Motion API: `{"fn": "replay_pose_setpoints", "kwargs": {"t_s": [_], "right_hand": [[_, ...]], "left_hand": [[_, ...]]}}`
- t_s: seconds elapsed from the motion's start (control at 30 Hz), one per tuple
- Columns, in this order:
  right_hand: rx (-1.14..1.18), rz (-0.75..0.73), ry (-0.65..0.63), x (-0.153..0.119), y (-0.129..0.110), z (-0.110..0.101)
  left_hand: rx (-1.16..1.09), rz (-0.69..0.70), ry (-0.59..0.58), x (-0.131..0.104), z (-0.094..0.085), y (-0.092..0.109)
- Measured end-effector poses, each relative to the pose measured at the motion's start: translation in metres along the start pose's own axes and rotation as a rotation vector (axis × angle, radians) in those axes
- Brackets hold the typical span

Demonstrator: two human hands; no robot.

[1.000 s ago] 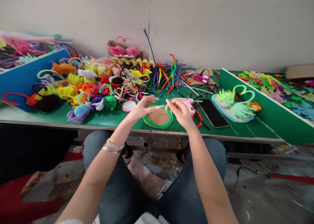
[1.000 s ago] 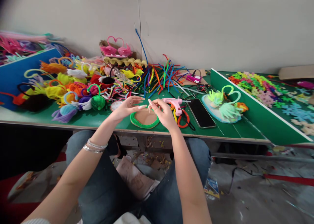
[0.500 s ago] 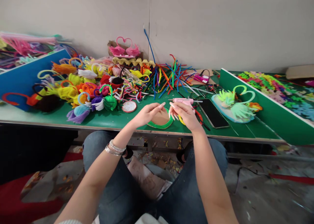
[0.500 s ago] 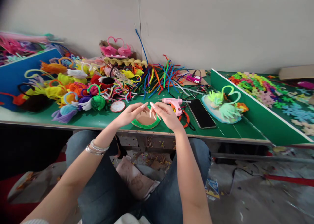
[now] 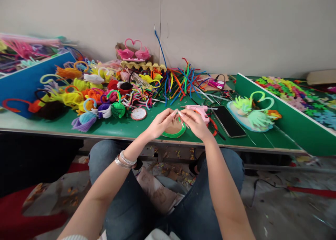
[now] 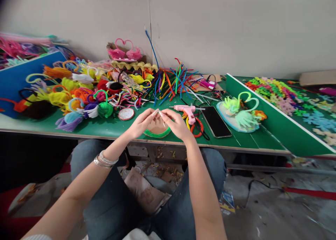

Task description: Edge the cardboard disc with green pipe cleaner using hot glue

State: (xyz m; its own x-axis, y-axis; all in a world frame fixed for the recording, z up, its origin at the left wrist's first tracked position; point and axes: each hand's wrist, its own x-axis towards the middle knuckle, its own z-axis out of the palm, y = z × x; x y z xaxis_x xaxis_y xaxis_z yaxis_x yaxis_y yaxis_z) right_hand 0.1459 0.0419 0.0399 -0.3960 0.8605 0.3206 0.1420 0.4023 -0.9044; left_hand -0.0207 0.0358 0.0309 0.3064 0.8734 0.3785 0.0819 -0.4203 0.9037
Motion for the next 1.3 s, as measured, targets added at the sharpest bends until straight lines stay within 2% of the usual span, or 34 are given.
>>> {"fn": "replay_pose_setpoints", "kwargs": {"t_s": [0.1,0.3,0.5,0.6,0.73,0.83,1.1,1.17,1.3], "right_hand": [[0.023,0.015,0.042,0.001,0.001,0.003],[0.115,0.005,0.067,0.001,0.001,0.007],[0.133,-0.036,0.096,0.003,0.002,0.015],[0.138,-0.045,0.112,0.003,0.002,0.016],[0.151,-0.05,0.091,0.003,0.002,0.014],[0.107,-0.047,0.093,0.003,0.005,0.017],[-0.021,-0.059,0.167,0.004,0.012,0.035],[0.019,-0.045,0.165,0.004,0.013,0.036],[0.18,0.015,0.082,0.005,0.011,0.035]], "left_hand": [[-0.049,-0.003,0.017,-0.001,0.003,-0.002],[-0.263,0.008,-0.03,0.002,0.002,-0.001],[-0.304,-0.023,0.108,0.003,0.005,-0.008],[-0.305,-0.023,0.114,0.003,0.006,-0.008],[-0.236,-0.018,0.084,0.003,0.004,-0.001],[-0.126,0.017,0.106,0.001,0.004,0.0],[0.29,0.093,0.195,-0.002,0.0,-0.014],[0.301,0.106,0.201,-0.002,-0.001,-0.015],[0.161,0.075,0.187,0.0,0.001,-0.015]]}}
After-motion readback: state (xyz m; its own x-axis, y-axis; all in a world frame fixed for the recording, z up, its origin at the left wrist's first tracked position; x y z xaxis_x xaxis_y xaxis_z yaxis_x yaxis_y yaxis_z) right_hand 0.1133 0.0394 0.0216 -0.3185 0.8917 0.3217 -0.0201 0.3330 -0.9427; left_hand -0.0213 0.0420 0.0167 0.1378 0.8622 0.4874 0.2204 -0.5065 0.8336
